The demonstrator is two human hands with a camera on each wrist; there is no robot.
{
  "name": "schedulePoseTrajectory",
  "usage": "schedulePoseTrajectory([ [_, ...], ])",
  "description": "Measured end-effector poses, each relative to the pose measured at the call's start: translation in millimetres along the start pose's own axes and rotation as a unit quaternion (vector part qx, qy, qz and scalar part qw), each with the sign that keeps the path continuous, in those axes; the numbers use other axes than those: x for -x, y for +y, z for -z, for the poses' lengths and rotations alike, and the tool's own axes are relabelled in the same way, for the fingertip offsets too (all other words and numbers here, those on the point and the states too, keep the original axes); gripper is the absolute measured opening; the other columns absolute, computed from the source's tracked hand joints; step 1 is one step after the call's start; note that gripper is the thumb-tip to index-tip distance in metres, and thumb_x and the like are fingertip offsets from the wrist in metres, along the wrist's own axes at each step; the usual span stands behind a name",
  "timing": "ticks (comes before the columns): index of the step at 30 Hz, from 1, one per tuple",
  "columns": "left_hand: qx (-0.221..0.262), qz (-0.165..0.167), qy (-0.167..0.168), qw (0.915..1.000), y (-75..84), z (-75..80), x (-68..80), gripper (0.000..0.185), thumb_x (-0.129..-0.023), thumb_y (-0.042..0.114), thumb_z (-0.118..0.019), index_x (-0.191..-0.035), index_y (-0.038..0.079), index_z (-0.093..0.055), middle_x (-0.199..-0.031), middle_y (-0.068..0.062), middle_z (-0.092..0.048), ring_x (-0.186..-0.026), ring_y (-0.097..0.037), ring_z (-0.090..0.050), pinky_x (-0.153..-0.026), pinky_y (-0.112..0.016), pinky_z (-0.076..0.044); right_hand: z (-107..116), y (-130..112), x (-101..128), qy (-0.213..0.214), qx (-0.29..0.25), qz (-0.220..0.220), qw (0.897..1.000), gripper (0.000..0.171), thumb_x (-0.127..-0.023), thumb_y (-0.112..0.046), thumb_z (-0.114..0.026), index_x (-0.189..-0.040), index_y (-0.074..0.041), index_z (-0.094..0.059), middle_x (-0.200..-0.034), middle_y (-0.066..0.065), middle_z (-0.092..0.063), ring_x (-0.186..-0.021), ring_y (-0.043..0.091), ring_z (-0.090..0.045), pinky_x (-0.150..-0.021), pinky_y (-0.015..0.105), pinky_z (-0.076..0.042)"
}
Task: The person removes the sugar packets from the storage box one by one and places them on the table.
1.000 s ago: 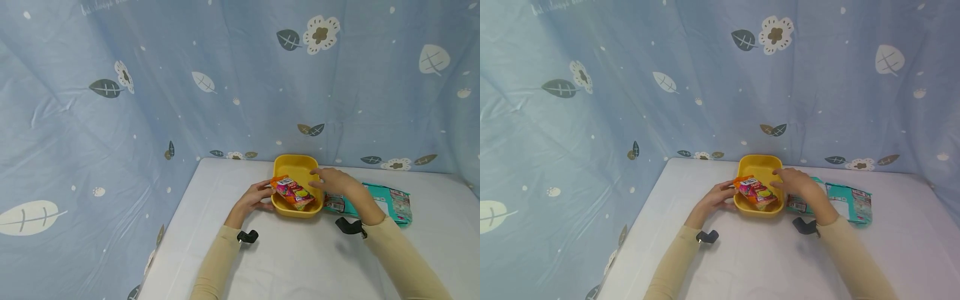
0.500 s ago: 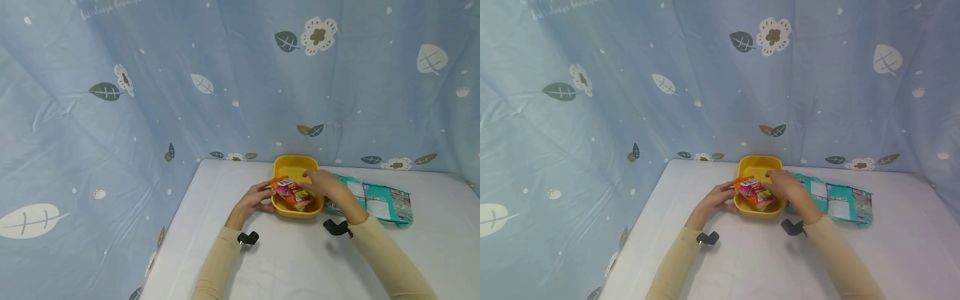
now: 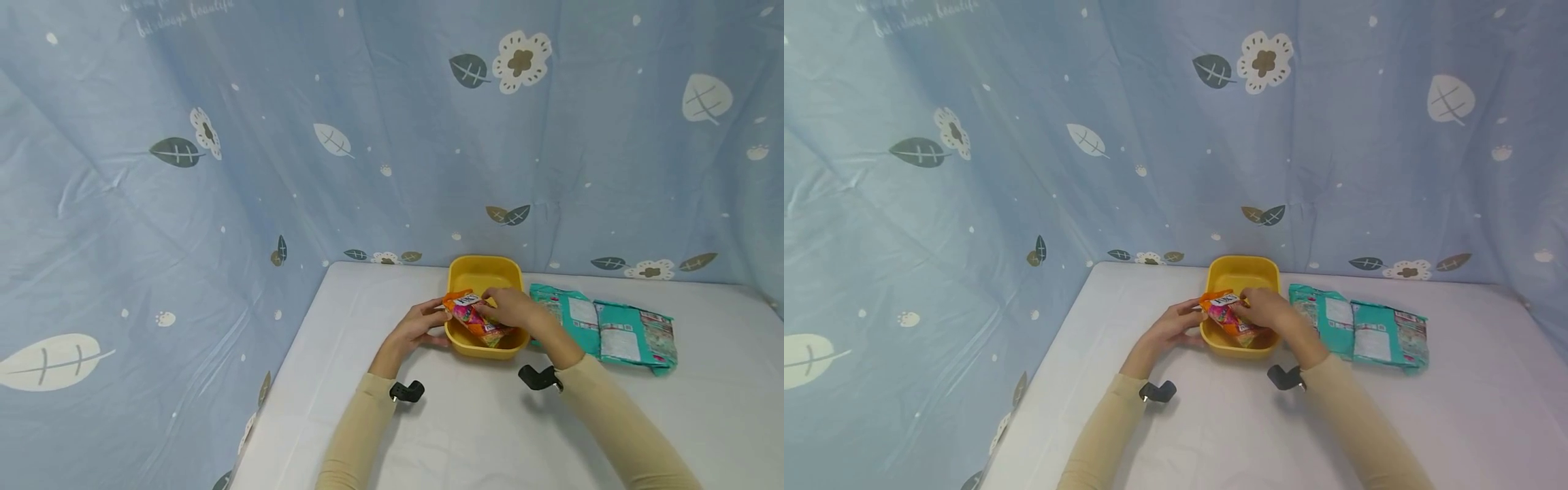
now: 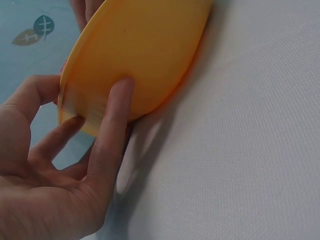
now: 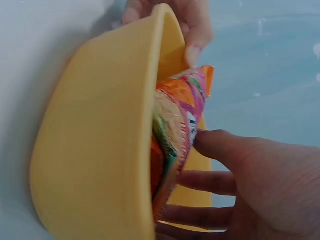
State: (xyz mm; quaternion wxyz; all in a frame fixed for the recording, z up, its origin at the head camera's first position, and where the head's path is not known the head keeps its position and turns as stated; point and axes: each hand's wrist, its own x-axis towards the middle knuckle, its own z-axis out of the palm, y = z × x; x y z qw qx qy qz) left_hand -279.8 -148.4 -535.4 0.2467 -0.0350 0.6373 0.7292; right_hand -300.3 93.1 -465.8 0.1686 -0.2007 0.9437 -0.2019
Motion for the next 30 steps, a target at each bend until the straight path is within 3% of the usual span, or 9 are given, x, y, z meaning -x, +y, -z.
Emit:
schedulePoseTrajectory([
  [8, -0.002, 0.000, -0.001, 1.0000, -1.7, 0.0, -1.3, 0.053, -0.089, 0.021, -0.071, -0.140, 0.025, -0.055, -0.138, -0.008, -0.056, -0.116, -0.024, -0.062, -0.078, -0.049, -0.062, -8.4, 0.2, -3.5, -0.016, -0.011, -0.014, 1.000, 0.055, -0.099, -0.046, -0.051, -0.133, -0.003, -0.055, -0.124, 0.021, -0.062, -0.096, 0.029, -0.058, -0.094, 0.051, -0.055],
  [18, 0.003, 0.002, -0.002, 1.0000, -2.8, 0.3, -2.7, 0.052, -0.089, 0.021, -0.071, -0.138, 0.027, -0.057, -0.137, -0.007, -0.058, -0.116, -0.024, -0.062, -0.079, -0.050, -0.062, -13.3, -0.9, -7.8, -0.029, -0.016, -0.036, 0.999, 0.063, -0.099, -0.045, -0.051, -0.144, -0.001, -0.044, -0.137, 0.027, -0.054, -0.112, 0.037, -0.058, -0.104, 0.060, -0.048],
  [25, -0.002, -0.001, -0.007, 1.0000, -2.5, 2.0, -2.8, 0.053, -0.091, 0.019, -0.069, -0.141, 0.026, -0.054, -0.138, -0.009, -0.056, -0.115, -0.025, -0.062, -0.078, -0.050, -0.062, -17.9, -6.4, -8.0, -0.020, -0.022, -0.052, 0.998, 0.061, -0.099, -0.041, -0.054, -0.143, 0.000, -0.043, -0.132, 0.026, -0.058, -0.103, 0.033, -0.059, -0.101, 0.056, -0.052],
  [30, -0.004, -0.004, -0.006, 1.0000, -1.9, 1.5, -2.5, 0.053, -0.091, 0.019, -0.069, -0.141, 0.025, -0.053, -0.137, -0.010, -0.057, -0.116, -0.026, -0.062, -0.077, -0.049, -0.063, -20.1, -5.8, -10.0, -0.020, -0.026, -0.063, 0.997, 0.060, -0.099, -0.041, -0.054, -0.143, 0.000, -0.042, -0.133, 0.026, -0.057, -0.106, 0.034, -0.058, -0.102, 0.058, -0.050],
])
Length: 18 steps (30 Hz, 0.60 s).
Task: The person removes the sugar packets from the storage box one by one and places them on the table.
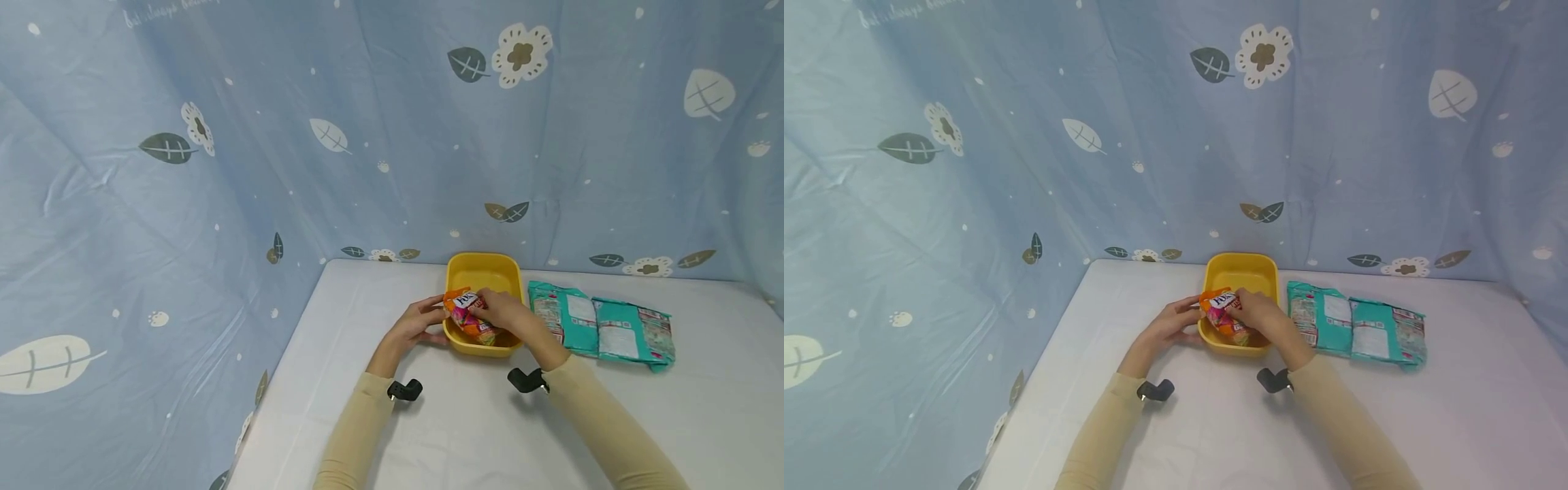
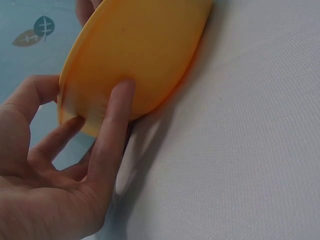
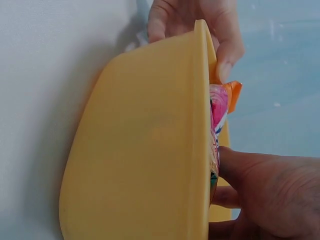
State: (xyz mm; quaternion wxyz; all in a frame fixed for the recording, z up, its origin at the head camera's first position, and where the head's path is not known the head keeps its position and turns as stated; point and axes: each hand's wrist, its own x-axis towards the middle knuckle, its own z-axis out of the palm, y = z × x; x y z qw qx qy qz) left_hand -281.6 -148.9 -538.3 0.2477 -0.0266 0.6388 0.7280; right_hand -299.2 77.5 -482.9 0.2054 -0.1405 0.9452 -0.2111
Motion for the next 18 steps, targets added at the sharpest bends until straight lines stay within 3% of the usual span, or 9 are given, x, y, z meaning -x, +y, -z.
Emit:
schedulePoseTrajectory([
  [12, -0.004, -0.004, 0.000, 1.0000, -2.3, -0.9, 0.6, 0.053, -0.091, 0.019, -0.068, -0.142, 0.023, -0.053, -0.136, -0.011, -0.058, -0.116, -0.027, -0.062, -0.078, -0.048, -0.063, 1.0, -0.9, -2.8, -0.013, -0.010, 0.003, 1.000, 0.064, -0.097, -0.037, -0.059, -0.143, 0.003, -0.041, -0.132, 0.026, -0.057, -0.109, 0.036, -0.058, -0.103, 0.056, -0.050],
  [18, -0.001, -0.005, 0.002, 1.0000, -0.7, -1.2, 0.0, 0.052, -0.091, 0.019, -0.068, -0.141, 0.024, -0.053, -0.137, -0.012, -0.057, -0.119, -0.028, -0.061, -0.079, -0.047, -0.062, 2.7, -3.4, -5.0, -0.016, -0.009, -0.020, 1.000, 0.070, -0.097, -0.039, -0.059, -0.145, 0.006, -0.036, -0.137, 0.030, -0.052, -0.116, 0.039, -0.055, -0.107, 0.058, -0.046],
])
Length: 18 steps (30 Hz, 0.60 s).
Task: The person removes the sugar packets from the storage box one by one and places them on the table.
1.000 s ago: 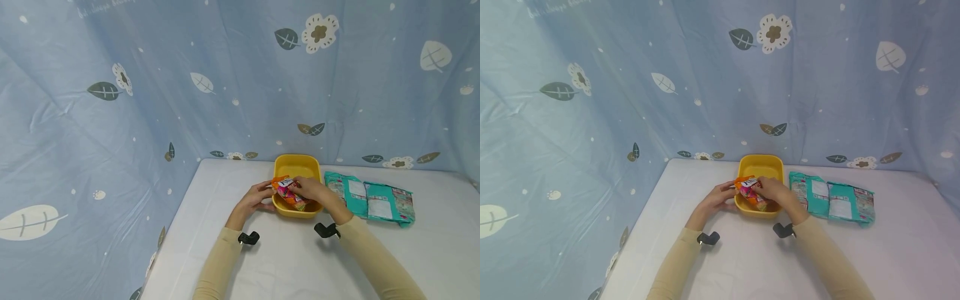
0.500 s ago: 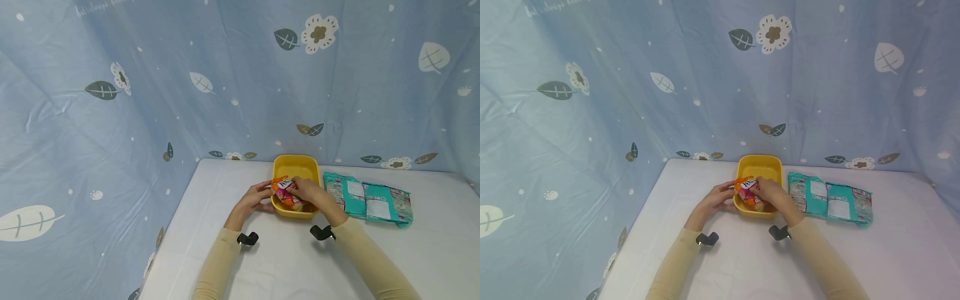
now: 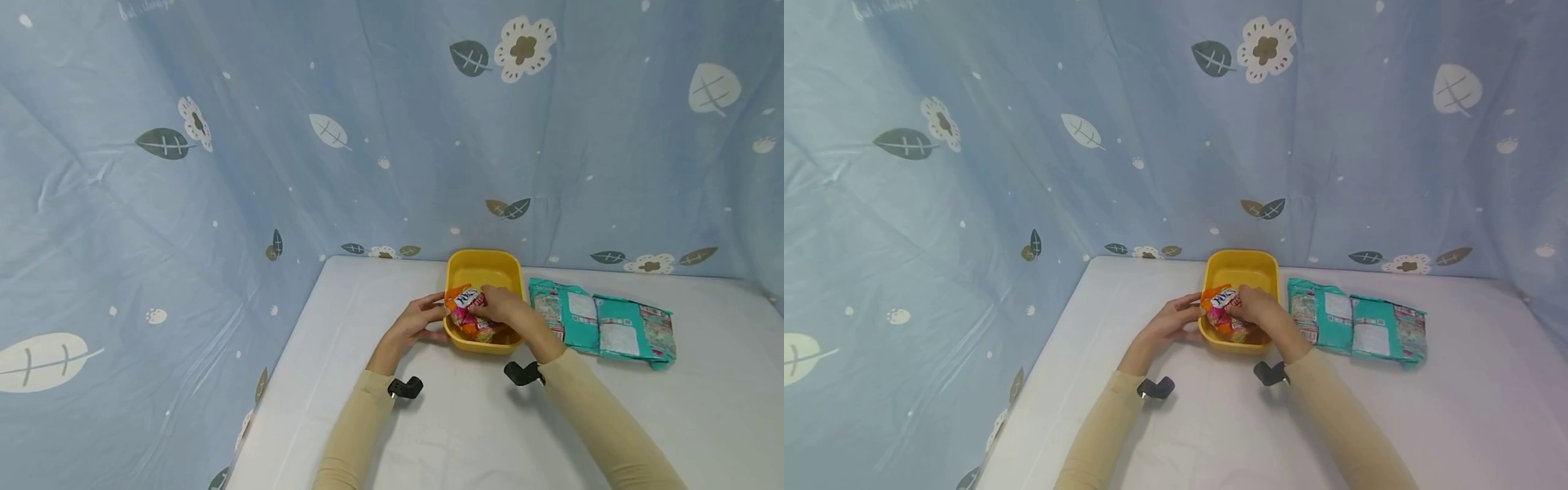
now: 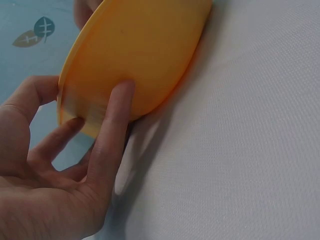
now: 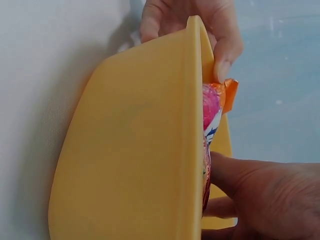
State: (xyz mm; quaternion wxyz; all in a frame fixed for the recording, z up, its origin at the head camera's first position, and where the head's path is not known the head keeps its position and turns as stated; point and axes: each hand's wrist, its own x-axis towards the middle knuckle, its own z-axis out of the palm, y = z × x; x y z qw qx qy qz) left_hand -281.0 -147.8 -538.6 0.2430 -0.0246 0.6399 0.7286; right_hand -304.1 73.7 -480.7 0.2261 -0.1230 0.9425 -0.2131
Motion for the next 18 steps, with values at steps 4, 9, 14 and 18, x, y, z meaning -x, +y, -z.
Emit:
schedulePoseTrajectory([
  [4, -0.002, 0.001, -0.003, 1.0000, 1.8, -0.2, -0.5, 0.053, -0.092, 0.019, -0.068, -0.142, 0.024, -0.053, -0.139, -0.011, -0.056, -0.120, -0.028, -0.061, -0.080, -0.046, -0.062, 1.1, -1.8, -0.8, -0.003, 0.007, -0.017, 1.000, 0.077, -0.097, -0.040, -0.059, -0.148, 0.009, -0.030, -0.142, 0.033, -0.045, -0.122, 0.043, -0.051, -0.110, 0.060, -0.042],
  [9, -0.008, 0.001, -0.006, 1.0000, 3.6, 0.3, -0.3, 0.053, -0.092, 0.019, -0.067, -0.143, 0.025, -0.052, -0.140, -0.011, -0.055, -0.119, -0.027, -0.061, -0.080, -0.046, -0.063, 3.1, -2.8, -2.2, -0.002, -0.002, -0.031, 1.000, 0.078, -0.096, -0.041, -0.061, -0.146, 0.011, -0.032, -0.141, 0.033, -0.046, -0.118, 0.041, -0.052, -0.110, 0.057, -0.043],
  [14, -0.005, 0.001, -0.003, 1.0000, 4.2, -0.2, 0.6, 0.053, -0.092, 0.019, -0.068, -0.142, 0.025, -0.053, -0.139, -0.010, -0.056, -0.118, -0.027, -0.061, -0.080, -0.046, -0.062, 4.3, -2.3, -3.2, 0.008, -0.016, -0.045, 0.999, 0.077, -0.093, -0.044, -0.064, -0.140, 0.011, -0.038, -0.128, 0.029, -0.056, -0.102, 0.034, -0.055, -0.102, 0.049, -0.052],
  [18, 0.000, 0.006, 0.004, 1.0000, 2.8, -0.6, 1.3, 0.053, -0.091, 0.019, -0.069, -0.141, 0.025, -0.054, -0.138, -0.010, -0.057, -0.118, -0.027, -0.062, -0.080, -0.046, -0.062, 3.0, -1.7, -3.8, 0.015, -0.027, -0.059, 0.998, 0.074, -0.089, -0.048, -0.068, -0.130, 0.010, -0.046, -0.111, 0.022, -0.060, -0.090, 0.029, -0.057, -0.085, 0.039, -0.058],
])
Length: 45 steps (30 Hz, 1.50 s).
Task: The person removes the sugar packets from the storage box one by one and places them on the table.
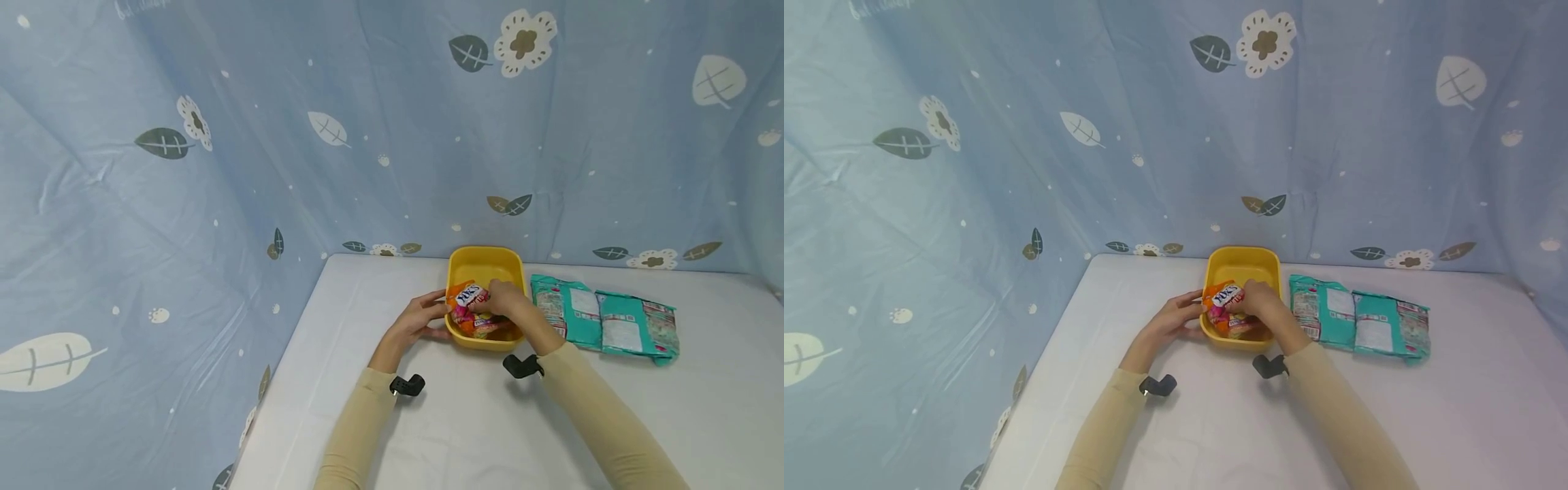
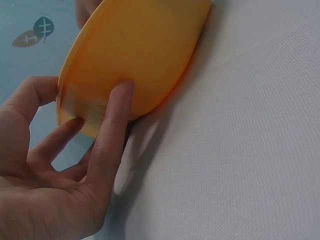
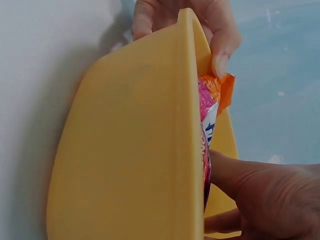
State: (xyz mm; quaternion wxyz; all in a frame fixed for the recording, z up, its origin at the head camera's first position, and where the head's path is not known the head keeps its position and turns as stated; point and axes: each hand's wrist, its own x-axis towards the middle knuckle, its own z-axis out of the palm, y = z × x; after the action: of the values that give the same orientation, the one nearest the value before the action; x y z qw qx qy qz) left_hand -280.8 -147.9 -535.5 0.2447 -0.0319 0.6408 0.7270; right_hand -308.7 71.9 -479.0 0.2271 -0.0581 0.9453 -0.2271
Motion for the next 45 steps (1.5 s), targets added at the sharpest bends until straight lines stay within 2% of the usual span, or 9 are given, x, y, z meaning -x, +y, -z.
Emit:
schedulePoseTrajectory([
  [3, 0.001, 0.001, 0.002, 1.0000, -0.3, -0.8, -0.4, 0.052, -0.091, 0.019, -0.070, -0.140, 0.025, -0.054, -0.138, -0.011, -0.057, -0.118, -0.027, -0.062, -0.080, -0.046, -0.062, -0.9, 1.1, 0.6, 0.010, -0.002, -0.004, 1.000, 0.071, -0.087, -0.050, -0.069, -0.122, 0.009, -0.051, -0.102, 0.018, -0.061, -0.084, 0.027, -0.057, -0.074, 0.032, -0.057],
  [6, -0.002, 0.000, 0.004, 1.0000, -1.0, -1.0, -0.8, 0.052, -0.091, 0.020, -0.069, -0.140, 0.026, -0.054, -0.138, -0.010, -0.057, -0.118, -0.027, -0.062, -0.079, -0.046, -0.063, -2.6, 1.7, 1.6, 0.022, -0.003, -0.005, 1.000, 0.069, -0.086, -0.051, -0.070, -0.118, 0.008, -0.053, -0.098, 0.016, -0.062, -0.080, 0.025, -0.058, -0.069, 0.029, -0.056],
  [12, -0.001, 0.002, 0.008, 1.0000, -2.9, -0.9, -1.6, 0.050, -0.091, 0.021, -0.070, -0.138, 0.027, -0.056, -0.137, -0.009, -0.058, -0.117, -0.026, -0.062, -0.079, -0.046, -0.063, -5.8, 1.4, 5.4, 0.035, -0.006, -0.005, 0.999, 0.066, -0.086, -0.049, -0.071, -0.117, 0.007, -0.056, -0.095, 0.015, -0.062, -0.077, 0.024, -0.058, -0.064, 0.025, -0.055],
  [18, 0.003, 0.005, 0.009, 0.9999, -3.3, -1.7, -0.1, 0.049, -0.090, 0.022, -0.071, -0.137, 0.026, -0.057, -0.135, -0.008, -0.059, -0.117, -0.027, -0.062, -0.080, -0.046, -0.062, -9.4, 4.0, 7.4, 0.050, -0.008, 0.019, 0.999, 0.063, -0.087, -0.046, -0.070, -0.117, 0.007, -0.056, -0.096, 0.016, -0.062, -0.077, 0.024, -0.057, -0.062, 0.024, -0.052],
  [21, 0.003, 0.003, 0.006, 1.0000, -3.7, -1.3, 0.3, 0.051, -0.090, 0.023, -0.071, -0.138, 0.025, -0.056, -0.135, -0.009, -0.059, -0.117, -0.027, -0.062, -0.080, -0.046, -0.062, -9.8, 4.6, 8.3, 0.058, -0.020, 0.024, 0.998, 0.061, -0.087, -0.044, -0.071, -0.116, 0.007, -0.055, -0.098, 0.017, -0.062, -0.079, 0.025, -0.057, -0.064, 0.026, -0.053],
  [28, 0.007, 0.007, 0.006, 0.9999, -3.8, -0.4, 0.5, 0.052, -0.090, 0.023, -0.072, -0.139, 0.025, -0.055, -0.136, -0.009, -0.058, -0.118, -0.026, -0.061, -0.081, -0.047, -0.062, -5.7, 4.1, 10.3, 0.063, -0.048, 0.034, 0.996, 0.071, -0.087, -0.041, -0.072, -0.134, 0.006, -0.048, -0.119, 0.024, -0.062, -0.095, 0.030, -0.059, -0.088, 0.044, -0.058],
  [33, 0.010, 0.005, 0.007, 0.9999, -4.0, -0.2, 0.3, 0.051, -0.090, 0.022, -0.071, -0.139, 0.025, -0.056, -0.135, -0.009, -0.059, -0.118, -0.026, -0.061, -0.080, -0.048, -0.062, -2.4, 6.5, 11.3, 0.075, -0.077, 0.044, 0.993, 0.075, -0.088, -0.039, -0.071, -0.143, -0.001, -0.039, -0.129, 0.024, -0.058, -0.103, 0.033, -0.057, -0.091, 0.047, -0.058],
  [39, 0.010, 0.005, 0.003, 0.9999, -3.6, -0.8, -1.0, 0.050, -0.090, 0.022, -0.070, -0.138, 0.026, -0.056, -0.135, -0.008, -0.059, -0.117, -0.026, -0.061, -0.081, -0.049, -0.062, 0.5, 9.1, 14.4, 0.084, -0.082, 0.084, 0.990, 0.079, -0.088, -0.037, -0.072, -0.150, -0.009, -0.033, -0.140, 0.024, -0.050, -0.113, 0.037, -0.055, -0.096, 0.052, -0.056],
  [45, 0.014, 0.009, 0.006, 0.9999, -3.2, -0.3, -0.5, 0.051, -0.090, 0.022, -0.070, -0.139, 0.026, -0.056, -0.136, -0.008, -0.058, -0.118, -0.026, -0.061, -0.081, -0.049, -0.062, 2.1, 15.6, 16.6, 0.093, -0.077, 0.160, 0.980, 0.075, -0.087, -0.029, -0.074, -0.150, -0.011, -0.037, -0.141, 0.024, -0.050, -0.121, 0.039, -0.053, -0.102, 0.056, -0.051],
])
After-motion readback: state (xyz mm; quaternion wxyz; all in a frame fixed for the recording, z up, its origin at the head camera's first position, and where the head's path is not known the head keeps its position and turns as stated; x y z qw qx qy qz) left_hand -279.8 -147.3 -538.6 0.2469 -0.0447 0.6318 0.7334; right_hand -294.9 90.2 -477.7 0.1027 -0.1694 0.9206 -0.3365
